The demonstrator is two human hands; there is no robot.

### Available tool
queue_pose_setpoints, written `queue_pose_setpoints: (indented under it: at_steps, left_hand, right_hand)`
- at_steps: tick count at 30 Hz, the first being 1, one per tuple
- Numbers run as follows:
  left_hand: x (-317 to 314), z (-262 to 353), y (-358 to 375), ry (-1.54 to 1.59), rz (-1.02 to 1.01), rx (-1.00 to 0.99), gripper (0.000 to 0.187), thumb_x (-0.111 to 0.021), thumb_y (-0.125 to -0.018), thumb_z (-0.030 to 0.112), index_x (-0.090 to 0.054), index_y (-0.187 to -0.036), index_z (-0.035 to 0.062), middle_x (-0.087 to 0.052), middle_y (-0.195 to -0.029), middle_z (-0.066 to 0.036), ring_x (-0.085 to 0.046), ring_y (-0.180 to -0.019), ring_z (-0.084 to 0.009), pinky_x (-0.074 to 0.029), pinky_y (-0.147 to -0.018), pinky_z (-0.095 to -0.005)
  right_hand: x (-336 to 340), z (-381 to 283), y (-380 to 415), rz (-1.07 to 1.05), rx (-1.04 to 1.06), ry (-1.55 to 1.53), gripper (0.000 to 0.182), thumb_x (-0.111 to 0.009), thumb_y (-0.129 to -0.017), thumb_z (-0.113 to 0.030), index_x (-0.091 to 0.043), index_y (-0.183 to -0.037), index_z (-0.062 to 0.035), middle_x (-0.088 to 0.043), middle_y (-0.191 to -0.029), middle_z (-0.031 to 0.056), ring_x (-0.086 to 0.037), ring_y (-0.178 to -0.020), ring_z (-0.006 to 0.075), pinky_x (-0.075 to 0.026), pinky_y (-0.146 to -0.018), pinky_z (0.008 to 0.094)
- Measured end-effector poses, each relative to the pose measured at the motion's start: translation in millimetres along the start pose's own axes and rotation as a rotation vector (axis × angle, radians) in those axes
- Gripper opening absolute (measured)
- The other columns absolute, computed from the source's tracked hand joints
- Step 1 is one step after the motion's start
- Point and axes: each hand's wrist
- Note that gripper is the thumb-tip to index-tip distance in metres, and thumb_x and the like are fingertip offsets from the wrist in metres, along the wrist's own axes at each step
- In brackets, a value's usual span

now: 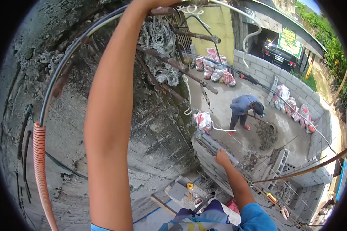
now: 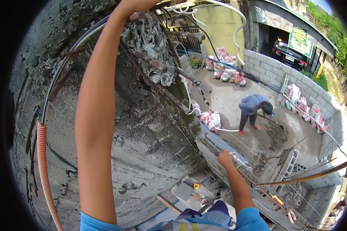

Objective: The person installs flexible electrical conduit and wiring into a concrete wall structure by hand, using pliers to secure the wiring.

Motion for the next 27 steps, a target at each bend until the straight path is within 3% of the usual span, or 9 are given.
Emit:
queue_pose_setpoints:
  at_steps: [2,3,8,15,18,20,22,24,27]
  left_hand:
    - [9.9,7.4,-6.3,-0.02,-0.087,0.055,0.055,-0.064,-0.067,0.059,-0.063,-0.062,0.0045,-0.058,-0.057,-0.014,-0.062,-0.058,-0.0287,-0.048,-0.059,-0.0376]
    - [18.0,15.7,-5.0,-0.045,-0.292,0.247,0.075,-0.059,-0.065,0.078,-0.056,-0.048,0.0053,-0.052,-0.047,-0.01,-0.057,-0.05,-0.0284,-0.046,-0.052,-0.0383]
    - [20.1,17.6,-7.5,-0.028,-0.348,0.325,0.07,-0.063,-0.062,0.076,-0.063,-0.053,0.0058,-0.059,-0.054,-0.013,-0.062,-0.059,-0.0321,-0.05,-0.059,-0.0394]
    - [24.3,20.7,-11.0,0.02,-0.436,0.401,0.067,-0.066,-0.062,0.072,-0.064,-0.055,0.0055,-0.062,-0.057,-0.014,-0.064,-0.062,-0.033,-0.051,-0.061,-0.0389]
    - [27.0,21.8,-11.1,0.027,-0.424,0.399,0.065,-0.066,-0.063,0.071,-0.065,-0.055,0.0058,-0.061,-0.057,-0.015,-0.062,-0.061,-0.0347,-0.05,-0.062,-0.0395]
    - [29.4,23.3,-9.4,0.047,-0.411,0.402,0.065,-0.066,-0.064,0.07,-0.066,-0.057,0.0052,-0.062,-0.059,-0.016,-0.063,-0.063,-0.0352,-0.05,-0.063,-0.0399]
    - [18.6,16.7,-5.9,0.026,-0.334,0.355,0.068,-0.064,-0.064,0.073,-0.062,-0.052,0.0056,-0.059,-0.055,-0.015,-0.061,-0.059,-0.0339,-0.048,-0.058,-0.0404]
    - [21.1,19.0,-6.2,0.017,-0.337,0.351,0.067,-0.065,-0.064,0.072,-0.063,-0.053,0.0058,-0.059,-0.056,-0.015,-0.061,-0.06,-0.0342,-0.049,-0.059,-0.0406]
    - [25.2,21.0,-8.0,0.022,-0.35,0.34,0.066,-0.065,-0.065,0.071,-0.064,-0.054,0.006,-0.06,-0.056,-0.016,-0.062,-0.061,-0.0345,-0.049,-0.062,-0.0407]
  right_hand:
    - [-14.6,4.7,-18.7,-0.001,-0.019,-0.004,0.051,-0.064,-0.082,-0.036,-0.053,-0.115,0.0002,-0.049,-0.123,0.0222,-0.051,-0.112,0.0399,-0.046,-0.092,0.0461]
    - [-17.5,6.3,-21.6,0.005,-0.005,0.029,0.051,-0.066,-0.081,-0.036,-0.054,-0.115,-0.0004,-0.052,-0.121,0.0211,-0.055,-0.108,0.0385,-0.048,-0.09,0.0448]
    - [-29.9,17.3,-38.0,-0.015,0.039,0.046,0.039,-0.064,-0.08,-0.023,-0.056,-0.109,0.0015,-0.063,-0.105,0.022,-0.063,-0.097,0.0356,-0.052,-0.081,0.0435]
    - [32.4,-16.6,30.4,0.216,-0.214,-0.292,0.045,-0.058,-0.084,-0.039,-0.058,-0.106,0.001,-0.064,-0.099,0.0243,-0.061,-0.095,0.0405,-0.049,-0.082,0.0468]
    - [-10.6,8.2,61.2,0.443,-0.205,-0.436,0.044,-0.057,-0.086,-0.041,-0.06,-0.1,0.0008,-0.064,-0.088,0.0239,-0.062,-0.087,0.0415,-0.048,-0.076,0.0472]
    - [-9.1,21.2,102.1,0.326,-0.219,-0.516,0.045,-0.056,-0.087,-0.042,-0.059,-0.102,0.0003,-0.065,-0.08,0.0221,-0.061,-0.08,0.0449,-0.048,-0.073,0.0477]
    - [-28.1,36.2,139.5,0.473,-0.12,-0.536,0.046,-0.052,-0.09,-0.045,-0.058,-0.093,0.0008,-0.062,-0.065,0.0163,-0.059,-0.055,0.0339,-0.047,-0.056,0.041]
    - [-26.4,30.2,179.9,0.616,-0.081,-0.688,0.044,-0.052,-0.092,-0.04,-0.052,-0.074,0.0001,-0.052,-0.058,0.0106,-0.053,-0.052,0.0216,-0.041,-0.05,0.0379]
    - [46.9,-6.4,236.1,0.464,-0.062,-0.609,0.041,-0.065,-0.086,-0.03,-0.046,-0.115,-0.0084,-0.06,-0.093,0.0097,-0.055,-0.083,0.0253,-0.044,-0.085,0.0388]
Point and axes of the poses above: each hand's wrist, its own y-axis away from the middle knuckle, its own x-axis out of the back of the hand, z = x × y
